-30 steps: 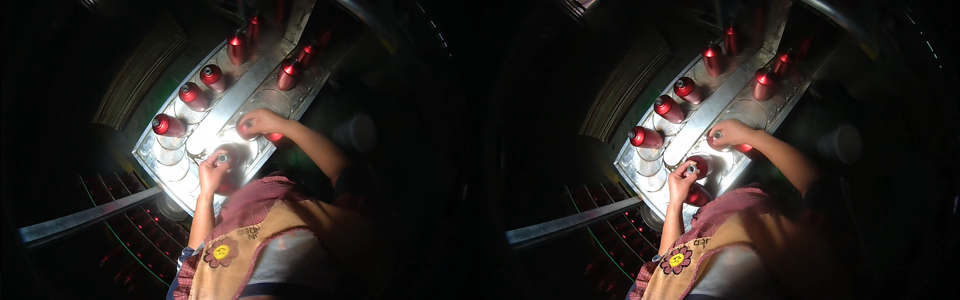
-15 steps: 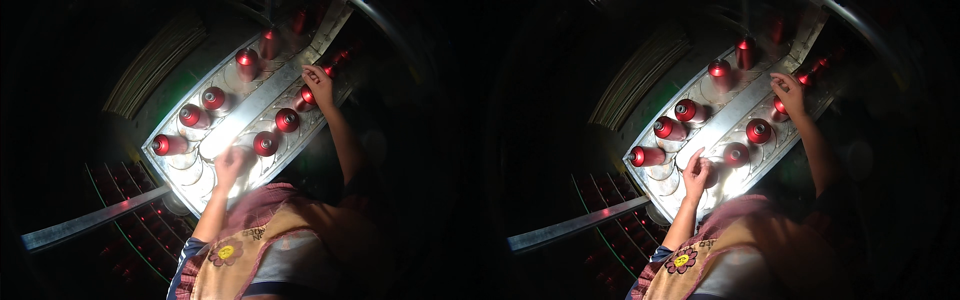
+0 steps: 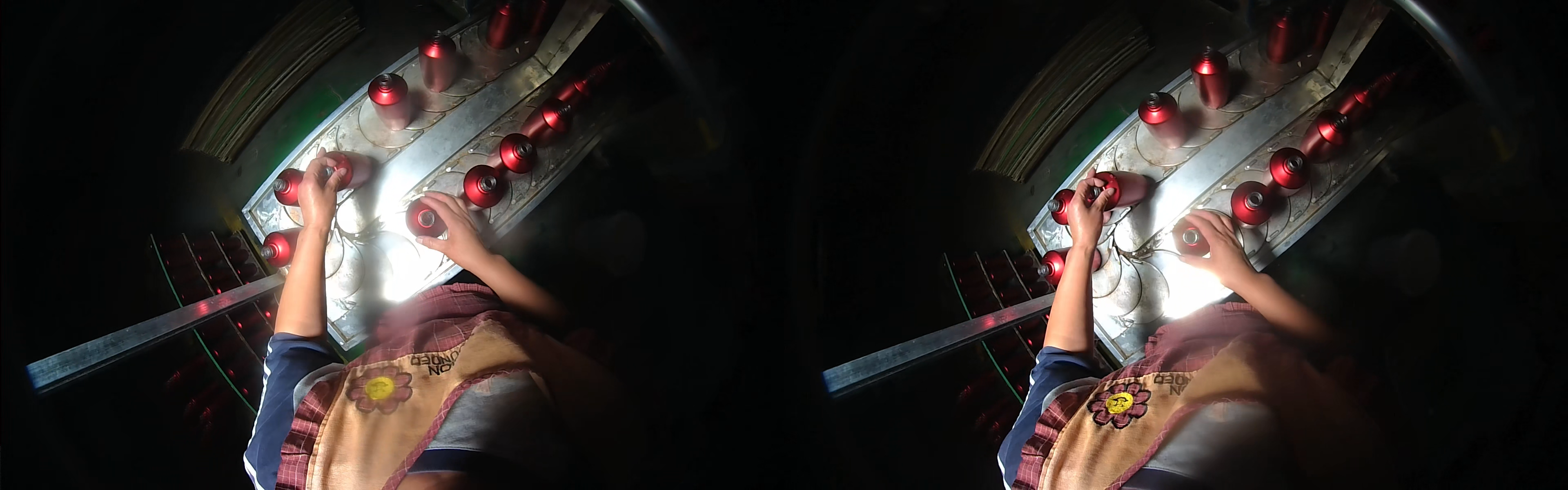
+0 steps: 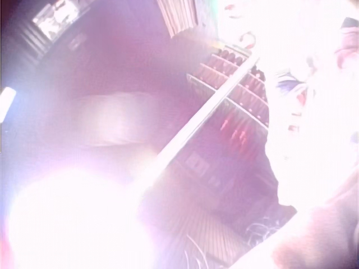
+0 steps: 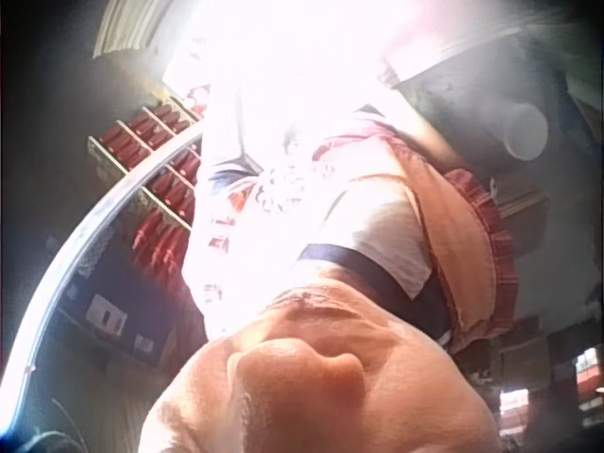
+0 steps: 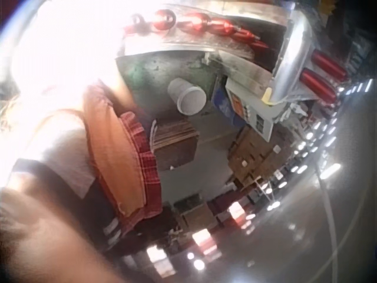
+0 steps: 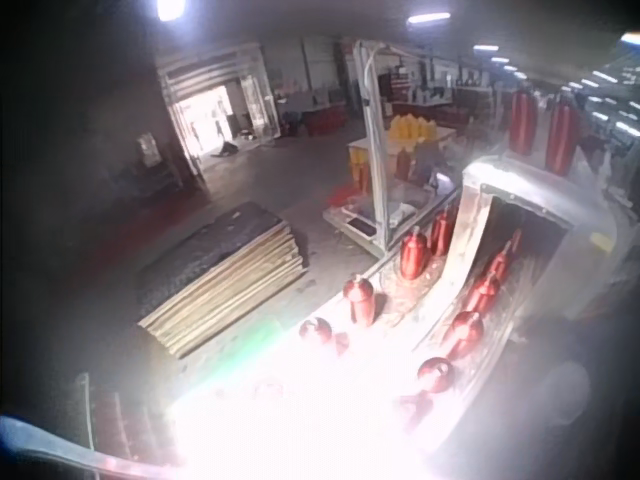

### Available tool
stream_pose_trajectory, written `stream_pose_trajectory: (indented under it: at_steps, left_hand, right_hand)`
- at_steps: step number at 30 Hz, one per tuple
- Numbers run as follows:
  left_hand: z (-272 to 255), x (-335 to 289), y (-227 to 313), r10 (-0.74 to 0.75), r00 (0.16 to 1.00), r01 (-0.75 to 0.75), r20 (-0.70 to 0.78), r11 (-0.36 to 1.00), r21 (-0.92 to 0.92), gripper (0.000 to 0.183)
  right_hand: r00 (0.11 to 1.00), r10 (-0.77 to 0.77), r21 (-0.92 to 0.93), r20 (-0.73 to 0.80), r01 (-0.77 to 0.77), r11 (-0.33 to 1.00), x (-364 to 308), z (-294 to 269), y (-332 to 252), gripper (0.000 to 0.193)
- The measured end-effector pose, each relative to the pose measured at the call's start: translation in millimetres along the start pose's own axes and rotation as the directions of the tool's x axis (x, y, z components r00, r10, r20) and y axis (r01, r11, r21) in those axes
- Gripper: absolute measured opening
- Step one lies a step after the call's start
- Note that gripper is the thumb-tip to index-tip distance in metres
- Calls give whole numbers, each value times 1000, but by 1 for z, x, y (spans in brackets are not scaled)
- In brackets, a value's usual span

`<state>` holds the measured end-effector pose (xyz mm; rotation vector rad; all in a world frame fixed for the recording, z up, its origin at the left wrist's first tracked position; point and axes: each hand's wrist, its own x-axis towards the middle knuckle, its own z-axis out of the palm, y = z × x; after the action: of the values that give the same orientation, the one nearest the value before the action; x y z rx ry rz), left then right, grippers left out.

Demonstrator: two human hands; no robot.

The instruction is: The person repeatedly picks up red spray cans from a metal tray, inspects them, and places them onto a nearby rack. The person handles the cans one at a time, rotating them in hand before setting them down.

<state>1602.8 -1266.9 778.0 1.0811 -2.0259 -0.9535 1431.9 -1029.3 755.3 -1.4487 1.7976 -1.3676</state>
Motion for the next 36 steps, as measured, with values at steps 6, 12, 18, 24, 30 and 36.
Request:
stream_pose_trajectory:
  at_steps: [6, 12, 18, 24, 30, 36]
  left_hand:
    - [6, -60, 40, -88, 966, 126, 241, 981, -145, 20]
    - [35, -74, 34, -4, 922, 39, 388, 996, -81, 22]
    - [96, -38, 54, 110, 873, -121, 475, 993, -8, 25]
    - [129, -46, 51, 296, 839, -385, 457, 916, 114, 63]
    - [60, -145, 15, 220, 922, -129, 319, 951, -282, 40]
    - [-3, -352, 9, -295, 806, 498, 513, 807, -319, 16]
  right_hand:
    - [976, 124, -83, -180, -141, 986, 29, -3, 63, 43]
    - [918, 54, 58, -394, -35, 998, 49, -2, 71, 29]
    - [881, 326, 120, -342, -303, 945, 69, -37, 66, 39]
    - [728, 200, 111, -656, -169, 979, 6, -53, 102, 45]
    - [764, 372, 404, -527, -160, 901, -155, 25, 79, 32]
    - [898, 419, 561, -133, -281, 779, -268, 108, 29, 25]
